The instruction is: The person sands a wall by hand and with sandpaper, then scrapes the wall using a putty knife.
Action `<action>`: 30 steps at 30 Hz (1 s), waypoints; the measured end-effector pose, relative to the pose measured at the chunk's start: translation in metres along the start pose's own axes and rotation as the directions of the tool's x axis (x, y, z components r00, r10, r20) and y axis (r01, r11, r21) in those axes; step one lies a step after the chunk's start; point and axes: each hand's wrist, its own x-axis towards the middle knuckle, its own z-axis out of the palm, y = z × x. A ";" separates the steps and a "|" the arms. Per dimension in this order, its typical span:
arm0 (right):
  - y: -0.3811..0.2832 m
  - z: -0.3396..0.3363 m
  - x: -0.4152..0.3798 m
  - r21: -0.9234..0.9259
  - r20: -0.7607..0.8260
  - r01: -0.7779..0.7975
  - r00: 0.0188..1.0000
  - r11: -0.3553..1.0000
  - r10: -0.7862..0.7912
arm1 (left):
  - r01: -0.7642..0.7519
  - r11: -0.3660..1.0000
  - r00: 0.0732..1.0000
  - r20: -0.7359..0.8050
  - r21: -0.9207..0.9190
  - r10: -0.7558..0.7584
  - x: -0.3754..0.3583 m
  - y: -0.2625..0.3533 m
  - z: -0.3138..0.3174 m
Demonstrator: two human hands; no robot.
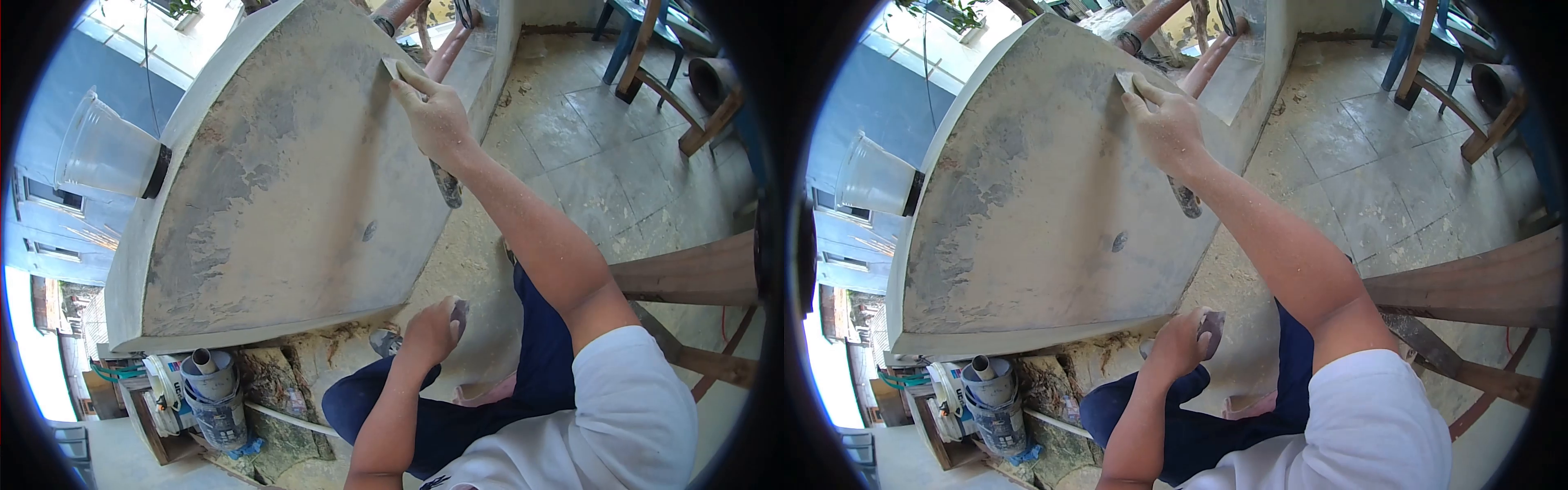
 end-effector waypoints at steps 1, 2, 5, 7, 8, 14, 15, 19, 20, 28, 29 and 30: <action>-0.002 0.000 0.003 -0.012 0.006 0.004 1.000 1.000 -0.004 | -0.021 1.000 1.000 -0.007 -0.015 0.021 -0.001 0.002 0.003; -0.005 0.000 0.010 0.043 -0.001 -0.037 0.999 0.998 0.037 | -0.030 0.999 0.999 -0.014 -0.028 0.029 0.002 0.003 0.004; -0.004 0.003 0.004 0.095 -0.007 -0.080 0.997 0.992 0.081 | 0.019 0.999 1.000 0.016 -0.030 -0.019 0.003 0.001 -0.004; -0.006 0.003 0.002 0.089 -0.013 -0.067 0.998 0.994 0.069 | 0.031 0.999 0.999 -0.007 -0.025 -0.031 0.005 -0.002 -0.002; -0.008 0.000 0.005 0.071 0.005 -0.096 0.995 0.993 0.096 | 0.024 0.999 1.000 -0.009 -0.032 -0.024 0.006 -0.001 -0.002; -0.004 -0.002 0.008 0.045 0.052 -0.087 0.995 0.995 0.084 | -0.014 0.999 1.000 -0.019 -0.047 0.013 0.000 0.003 -0.004; -0.009 -0.004 0.013 0.055 0.057 -0.102 0.993 0.993 0.099 | -0.030 0.999 0.999 -0.034 -0.041 0.029 0.000 0.004 -0.006; -0.018 -0.010 0.007 0.175 0.064 -0.214 0.977 0.961 0.205 | 0.010 1.000 1.000 0.000 -0.009 -0.010 0.001 0.004 -0.004; -0.022 -0.012 0.007 0.205 0.100 -0.245 0.968 0.948 0.228 | 0.004 1.000 1.000 -0.005 -0.002 -0.004 0.001 0.002 -0.003; -0.009 -0.002 0.006 0.065 0.058 -0.158 0.986 0.985 0.154 | 0.008 0.998 0.999 -0.036 -0.060 -0.010 0.002 0.005 -0.010; -0.013 -0.005 0.011 0.142 0.067 -0.209 0.977 0.967 0.202 | 0.006 0.999 0.999 -0.043 -0.046 -0.008 0.003 0.005 -0.011; -0.016 -0.009 0.013 0.218 0.084 -0.272 0.962 0.937 0.260 | 0.011 0.999 0.999 -0.039 -0.034 -0.013 0.000 0.004 -0.009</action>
